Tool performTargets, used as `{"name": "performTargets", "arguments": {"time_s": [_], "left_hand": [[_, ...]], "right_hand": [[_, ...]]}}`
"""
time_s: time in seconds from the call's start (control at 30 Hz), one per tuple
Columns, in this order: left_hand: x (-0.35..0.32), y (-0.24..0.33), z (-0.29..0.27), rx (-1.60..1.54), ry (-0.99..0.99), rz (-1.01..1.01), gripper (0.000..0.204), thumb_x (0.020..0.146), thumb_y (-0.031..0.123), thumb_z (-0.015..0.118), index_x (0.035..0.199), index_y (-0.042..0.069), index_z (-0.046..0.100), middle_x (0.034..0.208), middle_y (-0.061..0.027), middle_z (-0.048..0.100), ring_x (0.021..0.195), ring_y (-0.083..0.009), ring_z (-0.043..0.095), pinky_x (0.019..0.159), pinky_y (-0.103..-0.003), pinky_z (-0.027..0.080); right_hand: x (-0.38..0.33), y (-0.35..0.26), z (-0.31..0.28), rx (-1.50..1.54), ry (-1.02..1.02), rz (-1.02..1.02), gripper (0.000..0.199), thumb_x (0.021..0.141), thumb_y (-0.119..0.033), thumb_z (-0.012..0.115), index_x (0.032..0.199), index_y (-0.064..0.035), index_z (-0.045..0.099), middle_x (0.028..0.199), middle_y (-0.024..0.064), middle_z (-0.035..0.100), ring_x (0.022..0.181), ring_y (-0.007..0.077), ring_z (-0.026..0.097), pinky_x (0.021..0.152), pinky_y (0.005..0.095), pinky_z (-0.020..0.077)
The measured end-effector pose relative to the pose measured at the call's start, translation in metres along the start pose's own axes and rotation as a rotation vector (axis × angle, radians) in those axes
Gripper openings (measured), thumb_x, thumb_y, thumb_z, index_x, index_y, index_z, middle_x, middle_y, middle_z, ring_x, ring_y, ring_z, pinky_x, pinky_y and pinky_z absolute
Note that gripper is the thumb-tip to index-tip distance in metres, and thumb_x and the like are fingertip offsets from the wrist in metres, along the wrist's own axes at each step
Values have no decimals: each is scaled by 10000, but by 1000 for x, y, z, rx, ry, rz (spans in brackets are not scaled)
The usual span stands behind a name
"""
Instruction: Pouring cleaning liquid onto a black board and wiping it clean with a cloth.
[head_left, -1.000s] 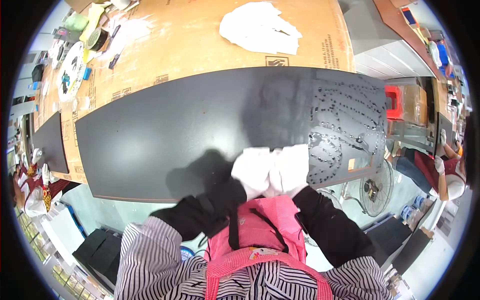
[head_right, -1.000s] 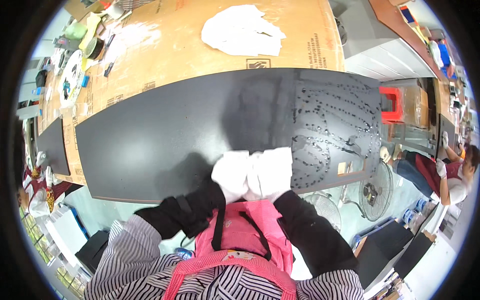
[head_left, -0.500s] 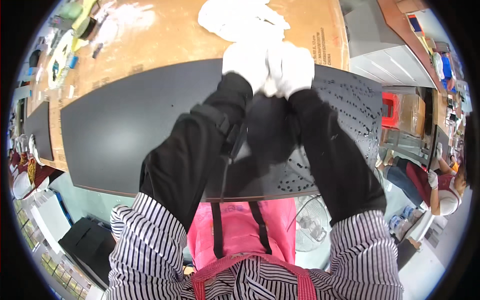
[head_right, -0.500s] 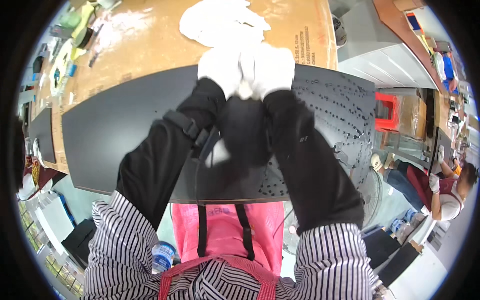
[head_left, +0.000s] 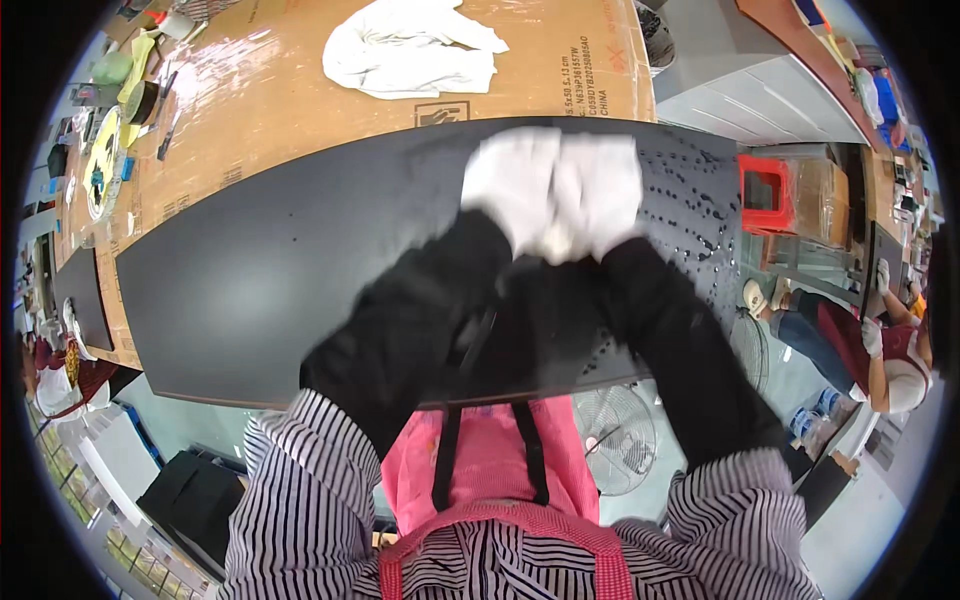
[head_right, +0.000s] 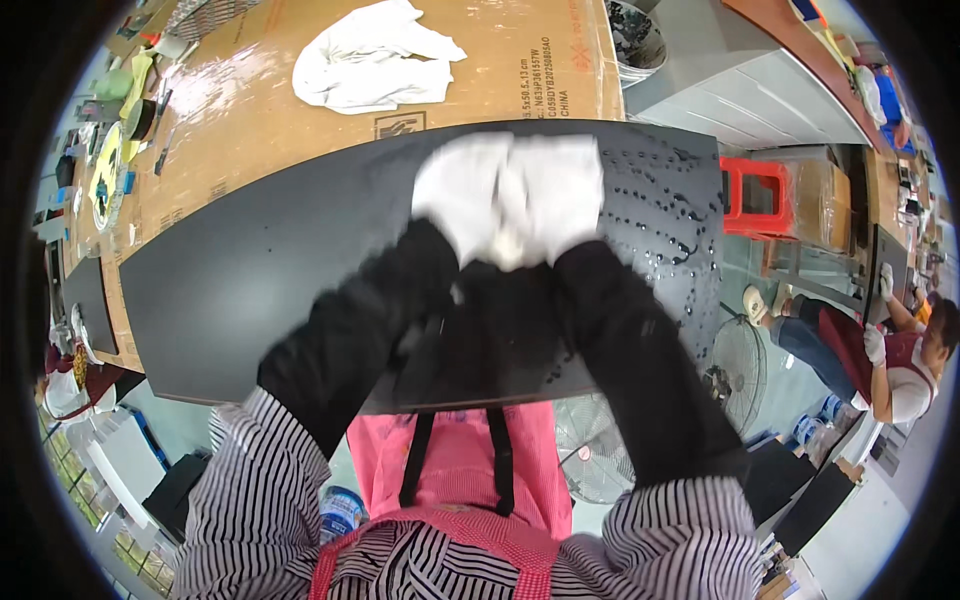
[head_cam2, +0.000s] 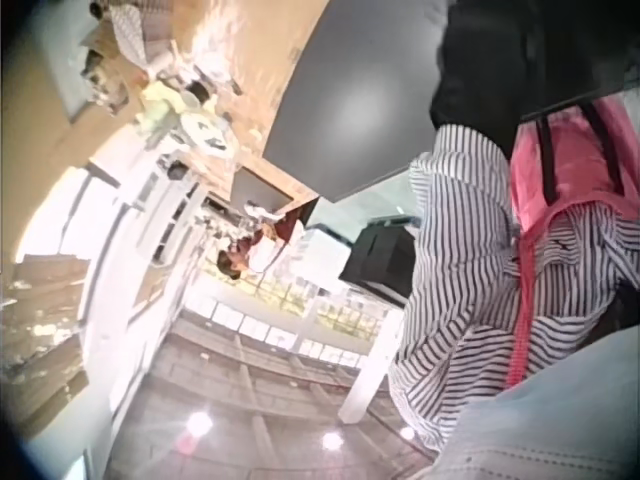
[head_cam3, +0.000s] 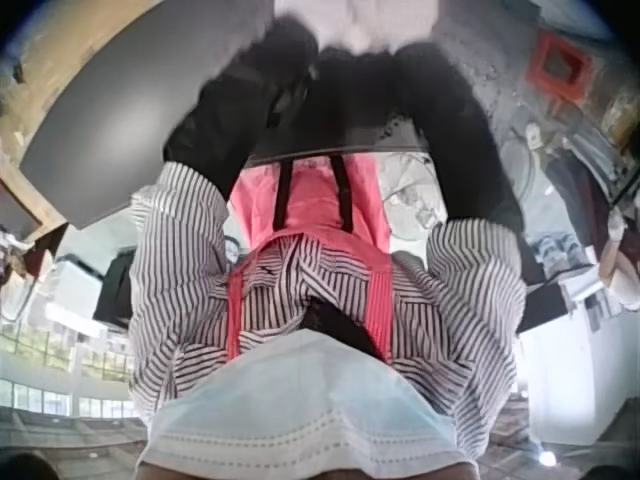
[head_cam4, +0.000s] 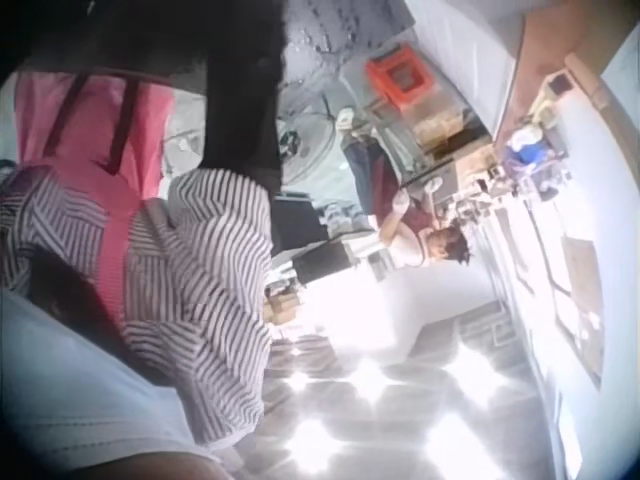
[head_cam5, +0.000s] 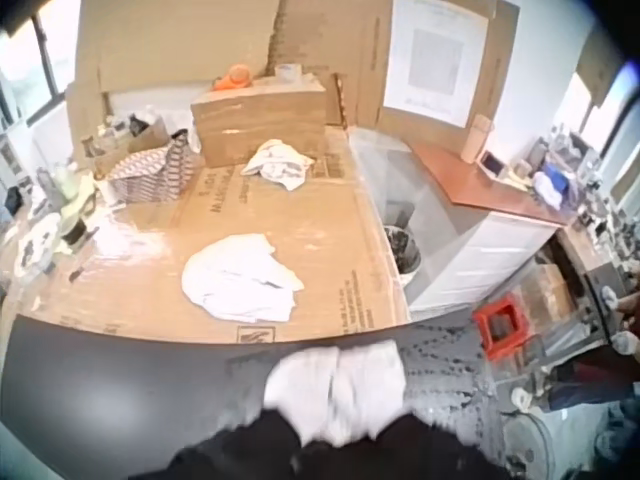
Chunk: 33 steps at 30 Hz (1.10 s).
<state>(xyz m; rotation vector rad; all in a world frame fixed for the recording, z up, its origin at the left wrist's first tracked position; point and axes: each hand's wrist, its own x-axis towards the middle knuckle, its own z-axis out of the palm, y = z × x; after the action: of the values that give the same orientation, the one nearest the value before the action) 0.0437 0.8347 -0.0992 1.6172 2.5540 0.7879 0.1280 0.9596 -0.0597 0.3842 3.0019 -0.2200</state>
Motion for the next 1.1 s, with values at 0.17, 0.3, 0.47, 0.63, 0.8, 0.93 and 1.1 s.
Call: {"name": "performTargets", "arguments": {"time_s": [0.17,0.3,0.47,0.63,0.8,0.93,1.1], "left_hand": [[101,15,2,-169,-96,-187,235,929,262,619,1049,81,707,1071,-178,749,1044,-366,717,910,-442,562],[-10,37,-7,-81,-19,-106,149,834,218,677,821,84,741,853,-165,729,852,-365,734,764,-456,588],[-149,117,-7,-188,-113,-43,323,811,206,663,1051,4,741,972,-173,736,999,-369,720,942,-477,549],[-55,60,3,69,-288,-211,660,815,345,676,1359,-26,623,1330,-236,669,1265,-357,631,1099,-450,476],[79,2,2,-6,-172,-266,672,565,315,887,1138,113,601,1150,-118,711,1141,-325,682,958,-426,561],[48,32,-16,55,-94,-272,321,938,335,610,1114,87,716,1114,-181,738,1070,-384,689,952,-454,543],[-143,96,-32,-98,-357,-507,328,858,338,664,1035,65,710,990,-150,708,1010,-388,677,926,-456,533]], "right_hand": [[58,92,20,-167,303,32,266,821,-324,688,958,-97,658,868,146,688,861,341,709,727,485,555],[-50,-10,-13,189,-107,54,314,738,-406,697,827,-107,727,746,142,689,754,335,687,730,471,508],[-202,-32,54,383,266,-55,458,643,-411,672,940,-66,720,893,176,693,870,382,668,830,540,472],[-63,2,-1,130,-94,-41,285,681,-399,674,763,-130,725,800,143,720,822,379,720,759,545,482],[48,60,6,-14,320,-135,298,848,-377,655,896,-87,700,892,125,735,855,356,734,755,454,555],[21,37,9,-65,226,-53,456,731,-466,743,1015,-116,670,950,108,709,852,309,715,752,473,529],[-128,-55,-25,243,-316,-93,414,670,-441,729,929,-117,729,900,134,714,874,316,698,851,555,498]]}}
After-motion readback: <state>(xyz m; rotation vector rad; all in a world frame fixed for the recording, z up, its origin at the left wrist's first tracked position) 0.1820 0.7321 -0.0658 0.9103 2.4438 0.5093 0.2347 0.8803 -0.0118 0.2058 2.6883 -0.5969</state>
